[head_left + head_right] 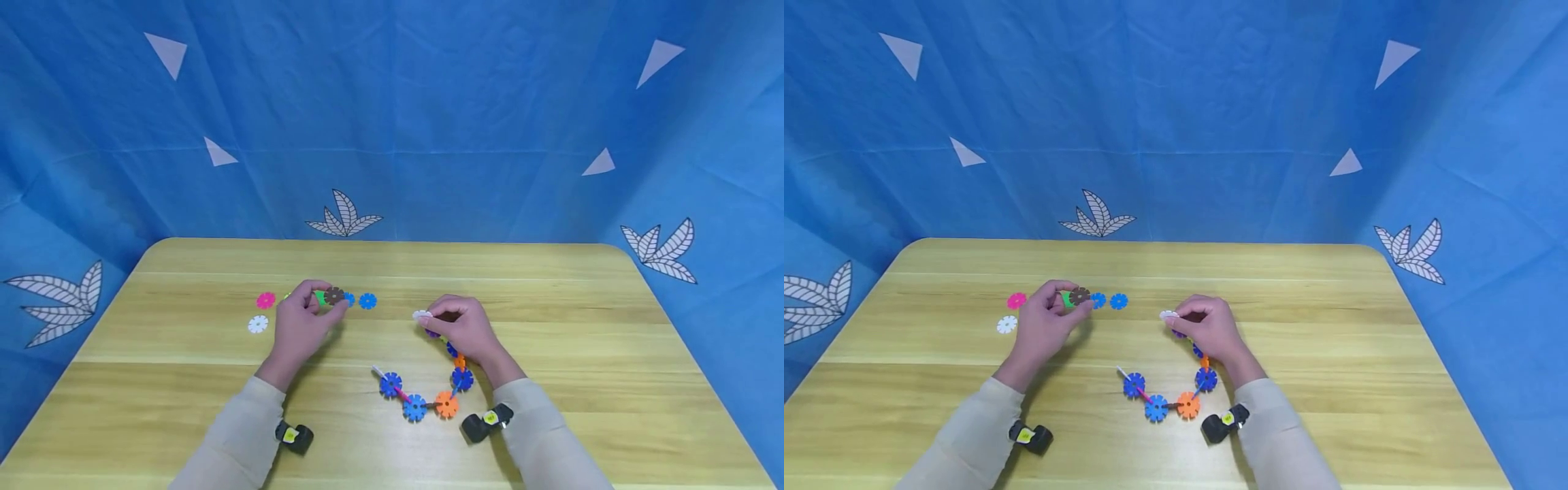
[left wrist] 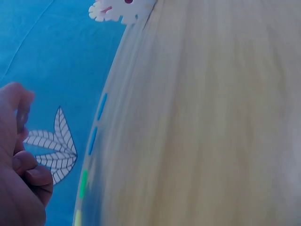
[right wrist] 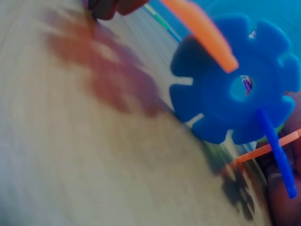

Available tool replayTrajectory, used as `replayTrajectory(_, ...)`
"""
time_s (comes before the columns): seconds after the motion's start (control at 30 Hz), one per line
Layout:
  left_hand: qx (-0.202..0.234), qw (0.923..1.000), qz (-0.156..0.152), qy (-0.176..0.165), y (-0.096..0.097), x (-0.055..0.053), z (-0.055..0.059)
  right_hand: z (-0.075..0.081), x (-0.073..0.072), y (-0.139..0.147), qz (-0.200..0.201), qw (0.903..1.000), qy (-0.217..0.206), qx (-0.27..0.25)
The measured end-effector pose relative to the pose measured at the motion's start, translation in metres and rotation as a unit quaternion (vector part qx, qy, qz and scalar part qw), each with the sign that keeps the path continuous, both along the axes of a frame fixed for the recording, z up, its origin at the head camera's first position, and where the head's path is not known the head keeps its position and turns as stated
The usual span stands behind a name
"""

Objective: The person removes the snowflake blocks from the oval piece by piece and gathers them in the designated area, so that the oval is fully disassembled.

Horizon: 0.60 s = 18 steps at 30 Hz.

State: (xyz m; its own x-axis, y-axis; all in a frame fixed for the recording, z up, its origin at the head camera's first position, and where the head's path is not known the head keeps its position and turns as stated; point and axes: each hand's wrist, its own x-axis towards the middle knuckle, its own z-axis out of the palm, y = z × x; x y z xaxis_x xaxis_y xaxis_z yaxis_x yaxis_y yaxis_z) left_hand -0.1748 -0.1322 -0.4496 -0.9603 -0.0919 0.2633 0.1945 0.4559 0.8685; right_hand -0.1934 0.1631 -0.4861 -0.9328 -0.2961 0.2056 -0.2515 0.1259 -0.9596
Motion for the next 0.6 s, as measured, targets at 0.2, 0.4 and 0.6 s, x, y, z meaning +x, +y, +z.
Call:
replayTrajectory(0.2,-0.021,0.9992,0.033,-0.006,-0.016,0.002,-0.004,0.001,0.000,0.000,-0.007,0.9999,-0.002,0.011)
replayTrajectory(0.4,-0.047,0.9968,0.055,-0.032,-0.026,0.007,-0.003,0.002,0.001,0.000,-0.010,0.9997,-0.003,0.021)
replayTrajectory(0.6,-0.063,0.9944,0.057,-0.062,-0.034,0.011,-0.005,0.003,0.001,-0.001,-0.010,0.9997,-0.002,0.023)
